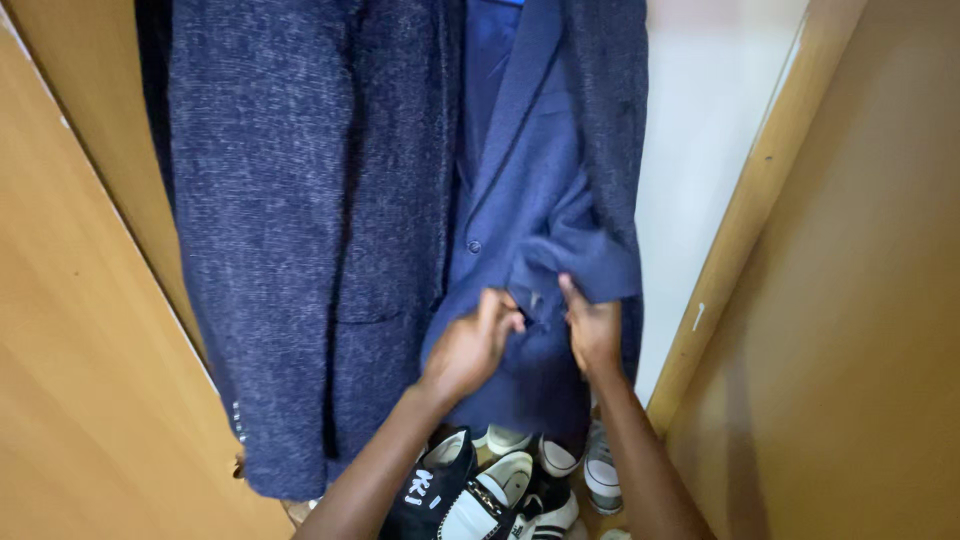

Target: The person picks up a navy blue jacket from a bed, places it on a hanger, and hangs it in a wooden wardrobe. The person then picks up a dark blue blazer, places it on a hanger, and hangs it in the wardrobe. Finally, the person picks up a black double-breasted coat, places it on a hanger, and hangs it in the wardrobe.

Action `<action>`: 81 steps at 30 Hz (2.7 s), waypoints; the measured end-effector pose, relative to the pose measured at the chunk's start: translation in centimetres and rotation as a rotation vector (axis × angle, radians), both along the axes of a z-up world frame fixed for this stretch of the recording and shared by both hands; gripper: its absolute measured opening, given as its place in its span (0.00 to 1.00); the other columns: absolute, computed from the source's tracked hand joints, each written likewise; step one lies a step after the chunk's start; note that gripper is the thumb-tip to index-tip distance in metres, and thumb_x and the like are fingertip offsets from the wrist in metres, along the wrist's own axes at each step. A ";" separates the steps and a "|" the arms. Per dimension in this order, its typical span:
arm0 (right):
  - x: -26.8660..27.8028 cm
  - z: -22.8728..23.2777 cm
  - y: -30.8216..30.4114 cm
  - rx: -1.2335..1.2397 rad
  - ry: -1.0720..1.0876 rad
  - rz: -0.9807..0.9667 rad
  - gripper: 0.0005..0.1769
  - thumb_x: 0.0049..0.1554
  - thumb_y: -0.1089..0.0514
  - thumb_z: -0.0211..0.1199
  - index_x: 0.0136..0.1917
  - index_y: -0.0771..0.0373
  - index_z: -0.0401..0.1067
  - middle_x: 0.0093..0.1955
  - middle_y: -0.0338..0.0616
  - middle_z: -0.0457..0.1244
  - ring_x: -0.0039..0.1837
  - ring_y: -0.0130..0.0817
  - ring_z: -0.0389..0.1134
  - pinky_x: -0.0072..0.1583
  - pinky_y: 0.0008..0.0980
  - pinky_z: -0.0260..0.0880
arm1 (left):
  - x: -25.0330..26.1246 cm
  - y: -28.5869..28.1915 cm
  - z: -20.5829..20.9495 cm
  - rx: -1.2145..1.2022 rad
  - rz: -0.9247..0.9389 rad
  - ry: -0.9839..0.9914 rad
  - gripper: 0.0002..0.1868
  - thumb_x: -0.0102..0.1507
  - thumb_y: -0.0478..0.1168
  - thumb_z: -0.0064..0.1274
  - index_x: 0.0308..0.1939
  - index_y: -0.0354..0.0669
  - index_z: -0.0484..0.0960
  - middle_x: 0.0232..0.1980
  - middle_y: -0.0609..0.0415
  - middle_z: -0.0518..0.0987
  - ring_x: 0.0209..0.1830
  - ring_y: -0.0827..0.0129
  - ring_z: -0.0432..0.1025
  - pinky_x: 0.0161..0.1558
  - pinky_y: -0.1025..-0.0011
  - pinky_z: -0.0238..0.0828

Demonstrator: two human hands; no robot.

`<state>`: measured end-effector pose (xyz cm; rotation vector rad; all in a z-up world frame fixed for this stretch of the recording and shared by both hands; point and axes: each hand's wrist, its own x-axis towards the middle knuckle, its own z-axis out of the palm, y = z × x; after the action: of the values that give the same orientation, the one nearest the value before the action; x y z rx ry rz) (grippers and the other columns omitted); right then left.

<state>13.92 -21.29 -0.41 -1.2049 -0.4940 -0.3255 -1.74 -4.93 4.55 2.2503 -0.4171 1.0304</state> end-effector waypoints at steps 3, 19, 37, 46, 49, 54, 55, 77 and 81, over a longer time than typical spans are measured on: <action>-1.3 1.0 1.7 -0.088 -0.268 -0.125 0.13 0.61 0.59 0.69 0.56 0.68 0.76 0.52 0.41 0.71 0.50 0.28 0.68 0.55 0.31 0.68 | -1.5 0.8 -0.6 0.210 -0.095 -0.057 0.15 0.64 0.41 0.56 0.49 0.40 0.69 0.41 0.41 0.81 0.40 0.45 0.78 0.39 0.52 0.73; 8.3 2.7 -1.3 -1.592 -0.436 0.000 0.16 0.60 0.56 0.56 0.59 0.57 0.76 0.63 0.50 0.70 0.61 0.39 0.72 0.64 0.36 0.70 | -1.5 -0.8 -1.1 0.392 -0.146 -0.172 0.08 0.58 0.35 0.53 0.41 0.46 0.81 0.41 0.50 0.74 0.47 0.54 0.75 0.48 0.59 0.71; 6.5 3.4 -3.4 -1.316 -0.123 0.326 0.20 0.54 0.49 0.71 0.52 0.65 0.78 0.51 0.63 0.70 0.56 0.60 0.68 0.55 0.48 0.70 | 1.2 -0.4 -3.2 0.349 0.184 -0.151 0.18 0.55 0.30 0.51 0.50 0.41 0.78 0.56 0.48 0.78 0.51 0.52 0.75 0.51 0.55 0.69; 2.2 -1.8 -2.1 -1.147 -0.157 -0.184 0.15 0.61 0.50 0.61 0.48 0.65 0.78 0.42 0.63 0.70 0.49 0.56 0.75 0.53 0.49 0.72 | 0.6 -1.2 -3.4 0.486 0.144 -0.144 0.16 0.58 0.33 0.49 0.49 0.42 0.81 0.50 0.51 0.77 0.51 0.58 0.73 0.55 0.61 0.70; 2.8 -1.6 -2.1 -0.925 -0.649 -0.121 0.13 0.57 0.56 0.58 0.49 0.67 0.76 0.45 0.64 0.69 0.49 0.63 0.70 0.47 0.53 0.70 | 0.8 -1.5 -3.4 0.471 0.054 -0.210 0.17 0.57 0.33 0.49 0.50 0.42 0.81 0.52 0.50 0.77 0.52 0.59 0.73 0.55 0.61 0.70; 3.2 0.1 -0.4 -1.121 -0.469 -0.347 0.16 0.56 0.47 0.64 0.43 0.63 0.79 0.41 0.62 0.69 0.45 0.61 0.72 0.50 0.54 0.71 | 2.5 -0.8 -4.1 0.536 0.236 -0.186 0.16 0.57 0.34 0.49 0.49 0.40 0.82 0.52 0.51 0.78 0.49 0.59 0.73 0.51 0.60 0.69; 2.9 0.4 -0.3 -1.077 -0.435 -0.373 0.17 0.56 0.46 0.64 0.42 0.62 0.79 0.41 0.63 0.69 0.46 0.61 0.72 0.51 0.54 0.71 | 2.8 -0.8 -4.2 0.538 0.275 -0.212 0.17 0.57 0.33 0.49 0.50 0.40 0.82 0.51 0.51 0.79 0.47 0.60 0.73 0.50 0.61 0.68; 11.0 -4.6 -1.6 -0.973 -0.381 0.376 0.21 0.50 0.57 0.66 0.57 0.67 0.73 0.47 0.55 0.71 0.48 0.47 0.74 0.50 0.46 0.73 | 5.1 -4.0 -4.8 0.689 0.393 -0.073 0.08 0.59 0.41 0.52 0.41 0.49 0.80 0.42 0.58 0.79 0.49 0.65 0.72 0.52 0.61 0.67; 4.5 -6.4 -2.4 -0.467 0.195 0.211 0.19 0.63 0.46 0.64 0.52 0.66 0.73 0.37 0.59 0.67 0.39 0.52 0.69 0.45 0.50 0.68 | 2.3 -2.6 -3.6 0.705 0.299 -0.065 0.06 0.60 0.40 0.52 0.41 0.49 0.79 0.41 0.58 0.76 0.48 0.65 0.72 0.47 0.63 0.66</action>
<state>18.46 -23.74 -6.80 -1.6018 -0.5377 0.0973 0.58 -7.50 0.95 2.9792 -0.5456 1.2467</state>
